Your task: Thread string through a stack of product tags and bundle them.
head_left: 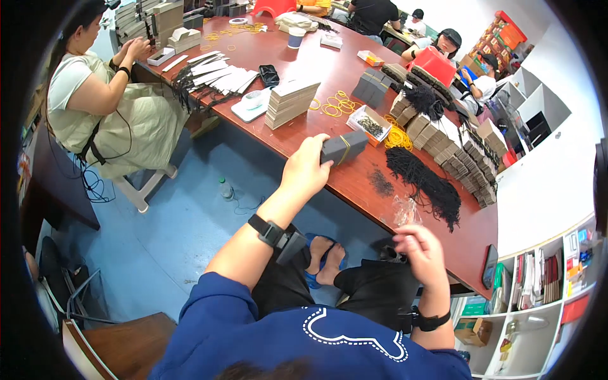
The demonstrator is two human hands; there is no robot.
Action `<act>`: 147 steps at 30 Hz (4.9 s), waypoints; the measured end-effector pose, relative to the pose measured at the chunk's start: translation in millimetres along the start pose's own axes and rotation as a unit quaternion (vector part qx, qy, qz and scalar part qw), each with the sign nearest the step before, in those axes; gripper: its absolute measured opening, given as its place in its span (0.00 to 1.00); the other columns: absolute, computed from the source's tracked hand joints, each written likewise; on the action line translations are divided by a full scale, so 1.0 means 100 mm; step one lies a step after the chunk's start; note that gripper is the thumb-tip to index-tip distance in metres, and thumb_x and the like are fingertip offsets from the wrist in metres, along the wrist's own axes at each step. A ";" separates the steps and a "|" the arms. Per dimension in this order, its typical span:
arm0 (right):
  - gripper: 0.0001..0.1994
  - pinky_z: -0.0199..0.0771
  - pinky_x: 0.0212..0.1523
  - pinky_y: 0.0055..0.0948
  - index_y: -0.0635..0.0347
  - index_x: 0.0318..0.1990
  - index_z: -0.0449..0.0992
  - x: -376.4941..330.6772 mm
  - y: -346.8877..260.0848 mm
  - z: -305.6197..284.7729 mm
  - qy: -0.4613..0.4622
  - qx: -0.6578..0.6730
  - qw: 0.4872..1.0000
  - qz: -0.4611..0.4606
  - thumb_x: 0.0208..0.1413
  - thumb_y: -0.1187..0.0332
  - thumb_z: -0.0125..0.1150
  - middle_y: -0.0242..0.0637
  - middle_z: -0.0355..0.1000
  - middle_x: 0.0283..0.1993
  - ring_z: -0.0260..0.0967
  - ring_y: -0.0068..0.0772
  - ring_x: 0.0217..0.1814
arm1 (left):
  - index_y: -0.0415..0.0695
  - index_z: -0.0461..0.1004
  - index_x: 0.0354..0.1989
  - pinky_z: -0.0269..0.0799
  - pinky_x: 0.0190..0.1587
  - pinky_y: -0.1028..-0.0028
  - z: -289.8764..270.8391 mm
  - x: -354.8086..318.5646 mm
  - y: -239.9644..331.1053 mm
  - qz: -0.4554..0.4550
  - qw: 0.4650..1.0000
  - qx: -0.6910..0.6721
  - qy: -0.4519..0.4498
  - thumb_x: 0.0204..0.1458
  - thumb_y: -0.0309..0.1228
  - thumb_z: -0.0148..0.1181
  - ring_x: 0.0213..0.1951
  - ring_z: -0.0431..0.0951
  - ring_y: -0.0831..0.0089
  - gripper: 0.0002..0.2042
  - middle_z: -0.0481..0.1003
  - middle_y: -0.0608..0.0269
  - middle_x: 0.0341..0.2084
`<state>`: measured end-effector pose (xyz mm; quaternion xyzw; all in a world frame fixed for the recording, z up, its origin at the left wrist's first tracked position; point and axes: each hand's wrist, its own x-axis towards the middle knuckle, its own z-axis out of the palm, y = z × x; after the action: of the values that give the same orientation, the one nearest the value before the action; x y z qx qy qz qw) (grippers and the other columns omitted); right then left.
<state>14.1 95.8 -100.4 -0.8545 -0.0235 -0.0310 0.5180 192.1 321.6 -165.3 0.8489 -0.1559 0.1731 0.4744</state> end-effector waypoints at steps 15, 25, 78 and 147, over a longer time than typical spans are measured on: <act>0.34 0.67 0.54 0.38 0.61 0.65 0.47 -0.10 0.35 0.34 -0.007 0.460 0.881 0.115 0.57 0.57 0.56 0.45 0.54 0.58 0.61 0.40 0.57 | 0.41 0.64 0.46 0.71 0.42 0.76 0.02 -0.51 0.33 -0.025 0.941 -0.335 -0.042 0.41 0.17 0.64 0.41 0.72 0.76 0.23 0.72 0.64 0.38; 0.37 0.67 0.55 0.46 0.66 0.60 0.58 -0.51 0.84 -0.09 -0.236 0.602 0.754 0.116 0.55 0.41 0.47 0.52 0.64 0.56 0.66 0.49 0.56 | 0.44 0.57 0.56 0.66 0.50 0.74 -0.03 -0.83 0.94 -0.008 0.846 -0.345 -0.405 0.44 0.13 0.55 0.47 0.67 0.76 0.29 0.65 0.65 0.45; 0.30 0.60 0.54 0.26 0.66 0.59 0.57 -0.60 0.76 0.72 -0.164 0.486 0.842 0.168 0.54 0.58 0.60 0.34 0.63 0.51 0.59 0.24 0.53 | 0.38 0.68 0.25 0.70 0.26 0.74 0.01 -1.34 0.86 0.124 0.960 -0.072 -0.242 0.39 0.17 0.58 0.24 0.73 0.68 0.07 0.70 0.58 0.25; 0.30 0.68 0.42 0.23 0.59 0.64 0.49 -1.22 1.23 -0.15 0.086 0.362 0.924 0.083 0.55 0.72 0.54 0.37 0.63 0.48 0.66 0.22 0.39 | 0.43 0.70 0.40 0.63 0.31 0.77 0.20 1.20 0.18 -0.209 0.907 -0.020 -0.366 0.43 0.46 0.58 0.28 0.69 0.77 0.21 0.71 0.66 0.29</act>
<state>-99.4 24.5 -211.7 -0.6013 0.0826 -0.0507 0.7931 294.5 283.7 -108.3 0.8560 -0.1407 -0.2559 0.4266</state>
